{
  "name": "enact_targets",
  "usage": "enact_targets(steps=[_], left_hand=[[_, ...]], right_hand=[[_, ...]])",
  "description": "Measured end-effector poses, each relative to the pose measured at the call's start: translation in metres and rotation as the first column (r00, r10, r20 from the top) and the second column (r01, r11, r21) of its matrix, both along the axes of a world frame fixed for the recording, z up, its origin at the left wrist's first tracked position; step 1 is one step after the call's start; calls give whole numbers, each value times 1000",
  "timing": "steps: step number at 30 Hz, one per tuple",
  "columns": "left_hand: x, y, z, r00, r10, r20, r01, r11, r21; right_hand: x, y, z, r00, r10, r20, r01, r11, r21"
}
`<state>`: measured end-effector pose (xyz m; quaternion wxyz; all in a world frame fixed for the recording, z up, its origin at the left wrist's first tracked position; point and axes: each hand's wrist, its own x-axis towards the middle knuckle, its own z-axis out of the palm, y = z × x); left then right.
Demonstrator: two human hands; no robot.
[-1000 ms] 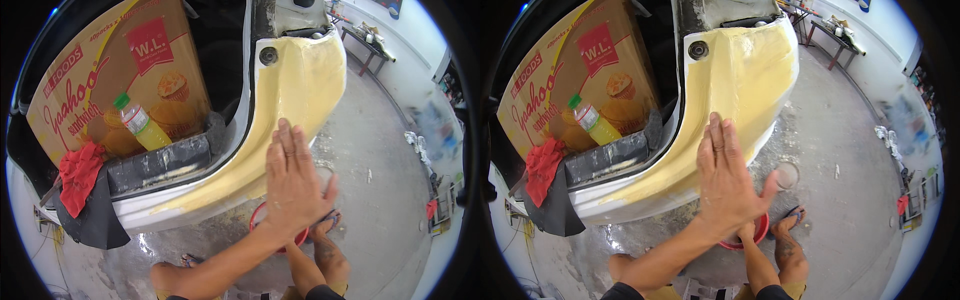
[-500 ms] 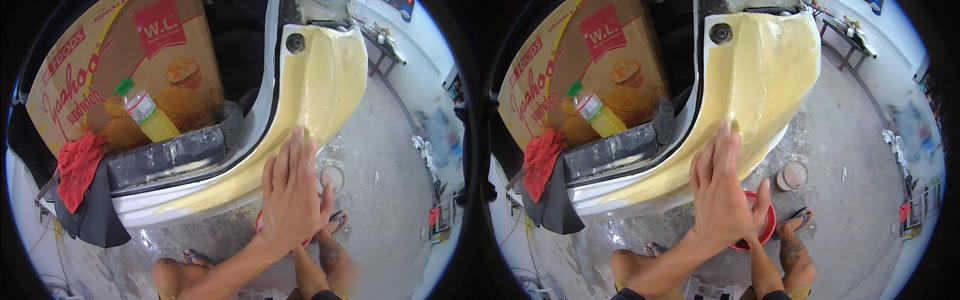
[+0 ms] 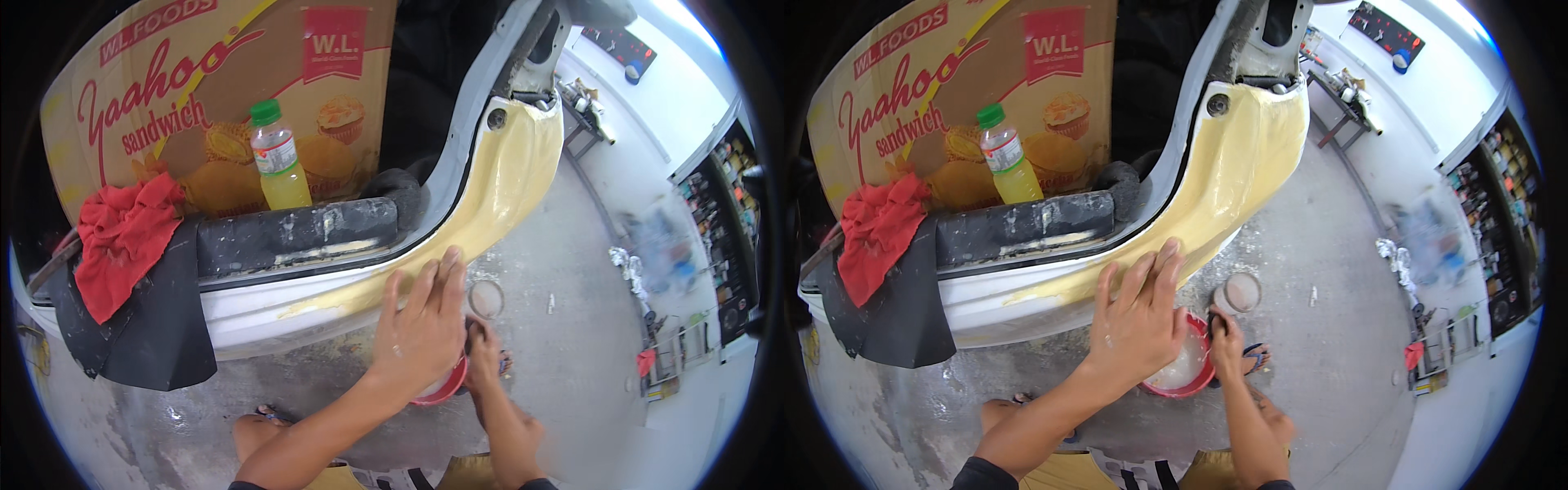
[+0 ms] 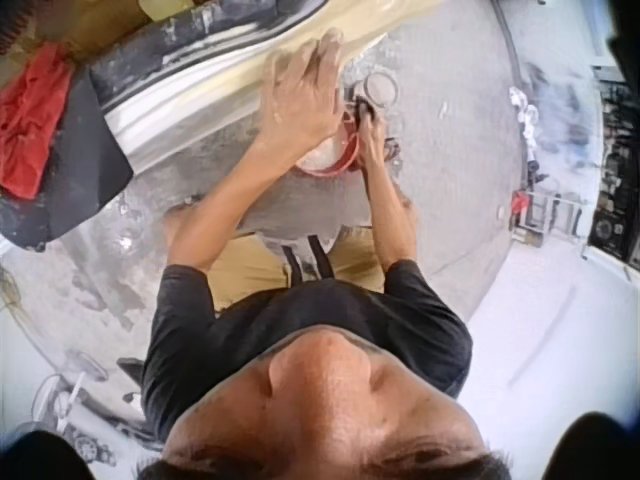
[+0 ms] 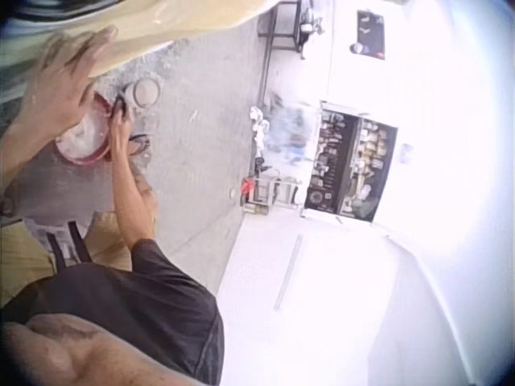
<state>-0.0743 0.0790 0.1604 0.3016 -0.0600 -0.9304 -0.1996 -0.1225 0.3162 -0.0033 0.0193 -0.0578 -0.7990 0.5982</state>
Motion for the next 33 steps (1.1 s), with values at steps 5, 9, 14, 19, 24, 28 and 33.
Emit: enact_targets(steps=[5,9,14,19,24,28,33], left_hand=[[57,-12,-87,997,-64,37,57,983,175],[69,-24,-155,940,-209,268,156,966,206],[56,-32,-184,921,-247,301,144,934,326],[52,-37,-184,897,-258,359,145,939,312],[51,-41,-188,882,-262,391,147,942,301],[52,-51,-187,836,-289,466,141,935,327],[53,-67,-179,859,-266,438,83,916,393]], right_hand=[[-30,-38,212,604,546,-581,123,656,745],[-48,-82,265,566,686,-457,472,184,862],[-48,-109,273,563,781,-269,346,73,936],[-64,-117,299,550,809,-206,345,5,939],[-59,-118,294,567,823,27,69,-80,994],[-63,-117,298,620,767,-166,228,26,973],[-65,-116,298,630,754,-184,215,58,975]])
